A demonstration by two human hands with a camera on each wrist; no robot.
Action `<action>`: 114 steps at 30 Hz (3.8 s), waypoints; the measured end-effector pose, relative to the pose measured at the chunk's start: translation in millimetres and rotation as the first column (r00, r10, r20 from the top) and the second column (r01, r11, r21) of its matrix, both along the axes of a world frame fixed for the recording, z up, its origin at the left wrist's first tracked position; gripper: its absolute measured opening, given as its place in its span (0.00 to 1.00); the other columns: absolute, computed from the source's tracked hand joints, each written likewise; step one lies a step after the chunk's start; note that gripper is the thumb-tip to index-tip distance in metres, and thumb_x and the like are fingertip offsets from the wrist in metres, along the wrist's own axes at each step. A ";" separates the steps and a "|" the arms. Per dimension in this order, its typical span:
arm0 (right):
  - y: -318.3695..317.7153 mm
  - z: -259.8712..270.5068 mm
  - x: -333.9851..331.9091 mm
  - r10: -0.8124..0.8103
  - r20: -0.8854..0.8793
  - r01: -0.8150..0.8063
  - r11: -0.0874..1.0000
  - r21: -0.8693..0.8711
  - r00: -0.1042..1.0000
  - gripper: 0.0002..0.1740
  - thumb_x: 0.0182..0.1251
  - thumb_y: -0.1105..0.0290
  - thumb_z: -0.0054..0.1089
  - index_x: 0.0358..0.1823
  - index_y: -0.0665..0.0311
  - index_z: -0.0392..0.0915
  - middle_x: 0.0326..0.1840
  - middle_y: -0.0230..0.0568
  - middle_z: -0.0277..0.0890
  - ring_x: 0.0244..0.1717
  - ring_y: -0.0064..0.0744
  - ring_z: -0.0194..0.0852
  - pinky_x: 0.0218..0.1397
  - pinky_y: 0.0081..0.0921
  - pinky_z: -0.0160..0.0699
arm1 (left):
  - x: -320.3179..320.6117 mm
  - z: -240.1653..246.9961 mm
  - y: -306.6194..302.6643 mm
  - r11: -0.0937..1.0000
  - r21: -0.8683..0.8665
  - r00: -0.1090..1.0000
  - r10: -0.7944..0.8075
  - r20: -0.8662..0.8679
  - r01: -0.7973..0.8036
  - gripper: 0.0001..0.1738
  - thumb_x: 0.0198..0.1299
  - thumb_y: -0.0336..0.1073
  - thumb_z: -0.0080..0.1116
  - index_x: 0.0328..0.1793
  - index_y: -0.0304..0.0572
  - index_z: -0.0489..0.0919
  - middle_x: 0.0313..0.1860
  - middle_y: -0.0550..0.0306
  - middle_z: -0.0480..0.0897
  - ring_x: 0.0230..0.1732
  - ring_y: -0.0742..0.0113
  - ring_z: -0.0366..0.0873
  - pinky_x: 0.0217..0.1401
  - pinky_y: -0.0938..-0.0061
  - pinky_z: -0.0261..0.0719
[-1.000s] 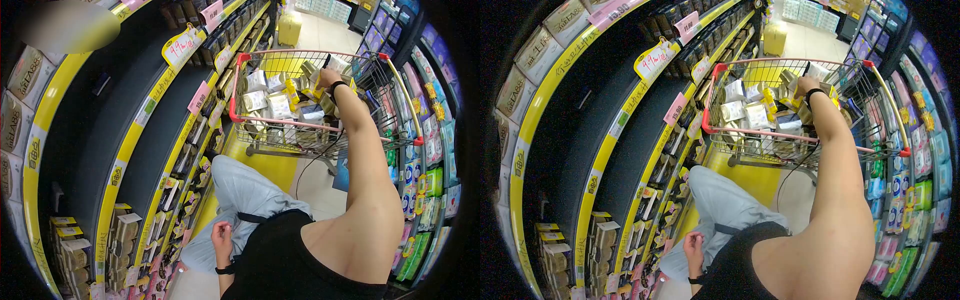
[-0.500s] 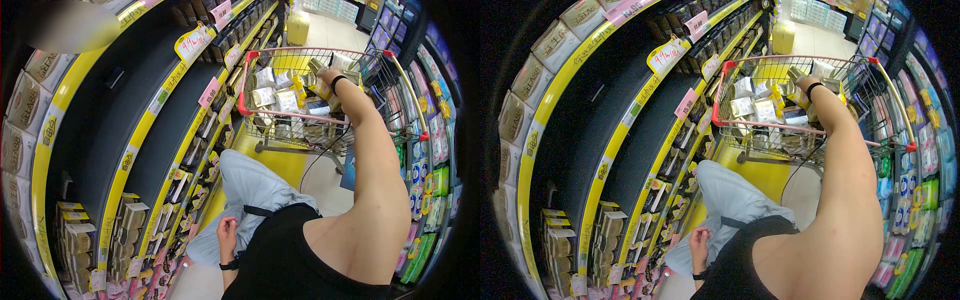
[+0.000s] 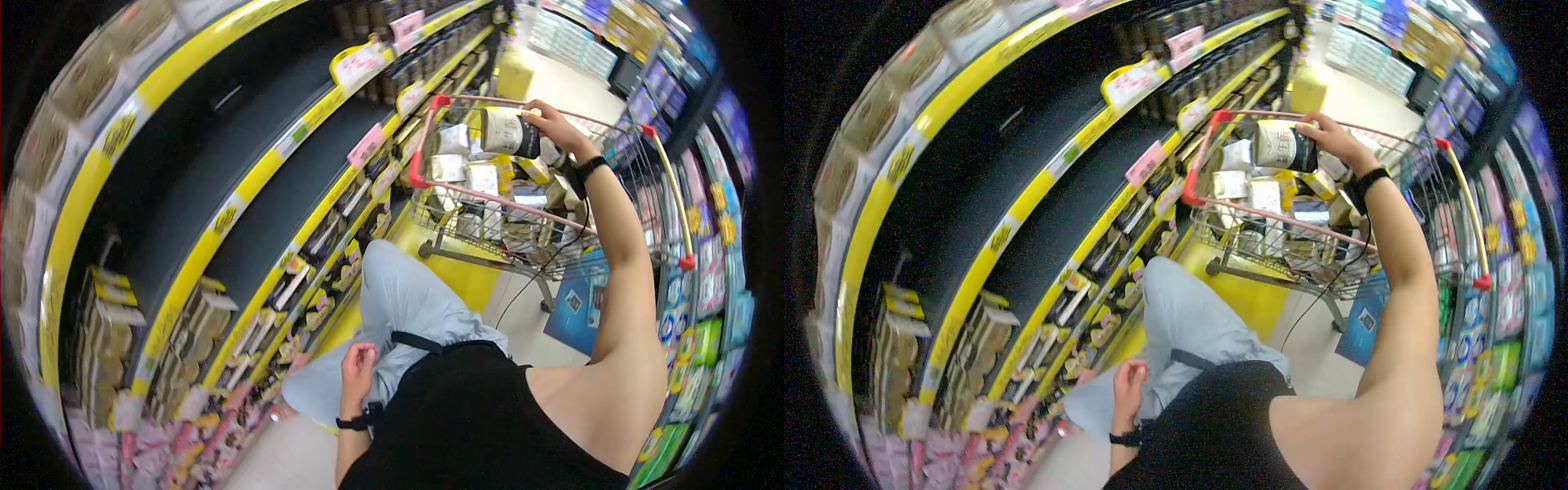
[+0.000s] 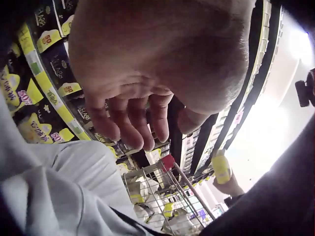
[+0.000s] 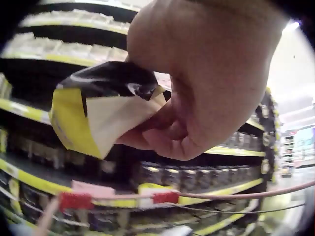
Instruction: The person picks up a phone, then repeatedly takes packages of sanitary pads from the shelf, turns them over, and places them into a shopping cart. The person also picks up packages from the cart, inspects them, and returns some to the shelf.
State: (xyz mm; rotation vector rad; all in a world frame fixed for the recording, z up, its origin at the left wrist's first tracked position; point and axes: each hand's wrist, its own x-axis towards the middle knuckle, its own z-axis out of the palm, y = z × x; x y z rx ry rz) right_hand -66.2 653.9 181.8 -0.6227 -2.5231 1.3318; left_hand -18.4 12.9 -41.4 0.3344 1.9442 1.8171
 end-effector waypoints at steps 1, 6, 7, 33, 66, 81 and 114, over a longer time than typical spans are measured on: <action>-25.3 8.9 -7.1 0.026 0.000 -0.026 0.990 -0.136 1.000 0.16 0.75 0.54 0.56 0.56 0.56 0.75 0.45 0.25 0.75 0.42 0.16 0.70 0.43 0.20 0.72 | -2.5 5.7 2.4 0.998 -0.043 0.999 -0.039 -0.028 0.038 0.07 0.69 0.32 0.56 0.49 0.37 0.77 0.40 0.59 0.82 0.41 0.73 0.78 0.46 0.77 0.76; -179.2 -10.6 -44.6 0.447 -0.292 -0.529 0.773 -0.351 0.846 0.19 0.77 0.56 0.51 0.57 0.62 0.75 0.52 0.31 0.76 0.53 0.22 0.72 0.58 0.24 0.72 | -1.1 10.7 0.6 0.997 0.049 0.996 -0.054 -0.065 0.057 0.16 0.69 0.35 0.58 0.59 0.37 0.74 0.48 0.58 0.82 0.48 0.73 0.78 0.53 0.75 0.76; -214.8 -24.0 -51.2 0.563 -0.277 -0.627 0.712 -0.315 0.779 0.19 0.76 0.57 0.52 0.58 0.64 0.74 0.54 0.34 0.76 0.57 0.25 0.72 0.63 0.26 0.70 | -2.0 16.3 0.3 0.992 0.118 0.998 -0.039 -0.045 0.044 0.19 0.68 0.37 0.58 0.62 0.37 0.73 0.50 0.57 0.82 0.50 0.72 0.78 0.54 0.75 0.76; -452.1 -170.7 -29.9 0.916 -0.103 -0.672 0.205 -0.712 0.389 0.29 0.80 0.61 0.49 0.74 0.69 0.57 0.70 0.39 0.66 0.70 0.26 0.59 0.73 0.24 0.56 | -15.3 31.2 -24.4 0.836 0.230 0.867 0.489 0.100 -0.498 0.27 0.75 0.39 0.49 0.72 0.38 0.54 0.59 0.45 0.76 0.55 0.67 0.75 0.56 0.73 0.75; -443.3 -146.1 -169.5 0.683 -0.263 -0.681 0.459 -0.571 0.682 0.34 0.69 0.68 0.63 0.67 0.62 0.50 0.62 0.45 0.69 0.63 0.34 0.69 0.63 0.31 0.73 | 13.1 23.7 -51.4 0.875 0.131 0.884 0.467 0.032 -0.466 0.15 0.75 0.41 0.49 0.59 0.40 0.72 0.38 0.62 0.76 0.37 0.74 0.74 0.43 0.77 0.74; -497.2 -153.5 -335.1 0.610 -0.371 -0.680 0.728 -0.086 0.700 0.34 0.71 0.64 0.62 0.71 0.70 0.58 0.66 0.48 0.72 0.65 0.42 0.71 0.70 0.36 0.66 | 49.7 -9.2 -79.4 0.747 0.149 0.751 0.659 -0.040 -0.648 0.18 0.74 0.47 0.50 0.46 0.38 0.76 0.27 0.60 0.77 0.28 0.73 0.74 0.34 0.74 0.72; -660.6 -143.0 -403.6 0.877 0.125 -0.622 0.221 0.751 0.463 0.30 0.75 0.60 0.45 0.74 0.65 0.62 0.79 0.48 0.57 0.79 0.47 0.51 0.79 0.39 0.50 | 96.4 0.2 -90.4 0.744 -0.051 0.738 0.646 -0.195 -0.666 0.11 0.65 0.39 0.61 0.45 0.39 0.78 0.34 0.57 0.79 0.31 0.69 0.75 0.38 0.72 0.76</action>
